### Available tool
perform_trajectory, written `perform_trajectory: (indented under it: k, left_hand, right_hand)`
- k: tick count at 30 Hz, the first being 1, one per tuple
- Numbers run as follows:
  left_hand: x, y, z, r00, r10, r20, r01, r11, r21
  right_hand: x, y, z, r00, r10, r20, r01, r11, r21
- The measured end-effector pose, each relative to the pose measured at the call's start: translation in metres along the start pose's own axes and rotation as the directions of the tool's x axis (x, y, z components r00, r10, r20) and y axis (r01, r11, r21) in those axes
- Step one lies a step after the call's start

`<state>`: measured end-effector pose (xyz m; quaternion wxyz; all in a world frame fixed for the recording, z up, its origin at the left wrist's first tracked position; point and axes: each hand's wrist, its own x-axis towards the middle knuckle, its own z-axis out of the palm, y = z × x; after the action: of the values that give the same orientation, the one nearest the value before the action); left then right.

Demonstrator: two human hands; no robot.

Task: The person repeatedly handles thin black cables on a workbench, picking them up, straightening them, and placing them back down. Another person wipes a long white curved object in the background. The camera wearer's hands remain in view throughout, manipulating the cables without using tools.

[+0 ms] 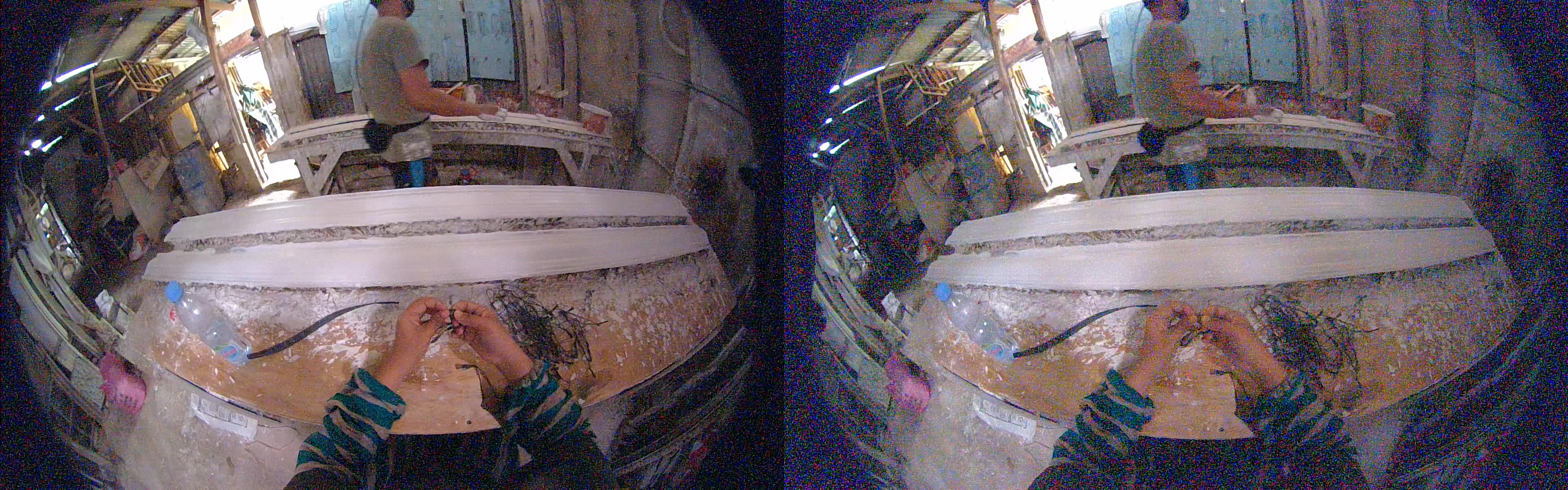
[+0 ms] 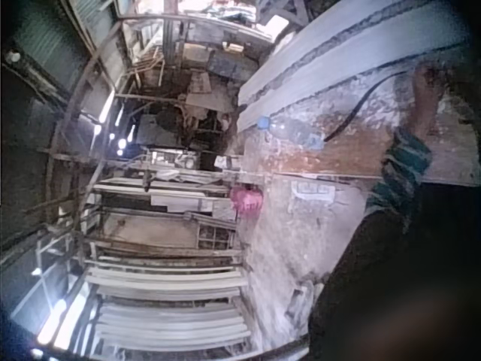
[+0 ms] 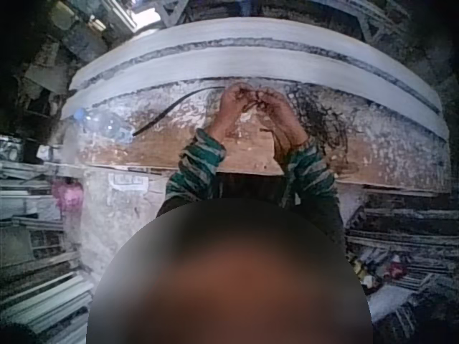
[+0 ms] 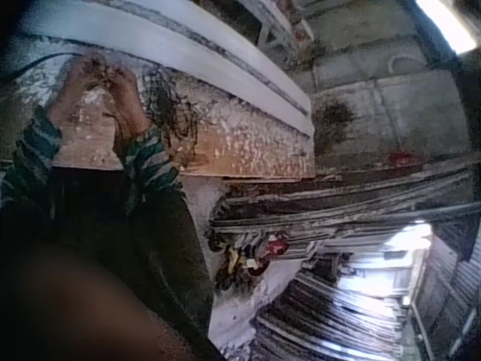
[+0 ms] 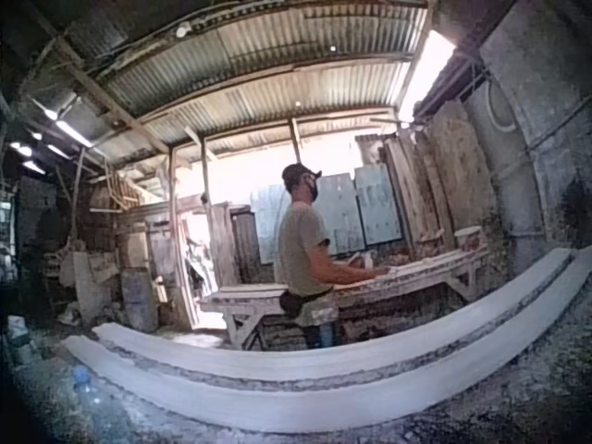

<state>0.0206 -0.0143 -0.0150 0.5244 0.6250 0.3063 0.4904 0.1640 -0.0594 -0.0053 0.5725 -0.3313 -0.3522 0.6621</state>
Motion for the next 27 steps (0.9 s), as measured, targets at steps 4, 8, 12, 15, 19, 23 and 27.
perform_trajectory:
  k: [4, 8, 12, 15, 19, 23, 27]
  left_hand:
    - [0.0, 0.002, 0.0, 0.989, 0.145, -0.033, -0.138, 0.979, 0.15]
    - [0.0, 0.004, 0.0, 0.974, 0.225, -0.039, -0.213, 0.957, 0.195]
    - [-0.001, 0.005, -0.001, 0.976, 0.213, -0.042, -0.197, 0.951, 0.239]
    - [-0.002, 0.001, 0.002, 0.985, 0.15, -0.087, -0.133, 0.975, 0.179]
    - [-0.001, -0.005, 0.002, 0.993, 0.068, -0.092, -0.058, 0.992, 0.108]
    - [0.0, -0.007, 0.001, 0.993, 0.105, -0.062, -0.099, 0.99, 0.099]
    - [-0.002, -0.007, 0.001, 0.995, 0.07, -0.076, -0.06, 0.99, 0.129]
  right_hand:
    - [0.002, -0.001, 0.001, 1.0, -0.02, -0.006, 0.019, 1.0, -0.02]
    - [0.004, 0.002, -0.003, 0.997, -0.02, -0.074, 0.015, 0.998, -0.064]
    - [0.008, 0.006, -0.007, 0.987, -0.111, -0.115, 0.088, 0.978, -0.191]
    - [0.01, 0.009, -0.01, 0.982, -0.153, -0.106, 0.127, 0.966, -0.224]
    - [0.009, 0.01, -0.013, 0.977, -0.165, -0.136, 0.115, 0.942, -0.316]
    - [0.011, 0.01, -0.014, 0.975, -0.196, -0.105, 0.148, 0.925, -0.349]
    - [0.014, 0.013, -0.015, 0.967, -0.234, -0.101, 0.178, 0.903, -0.39]
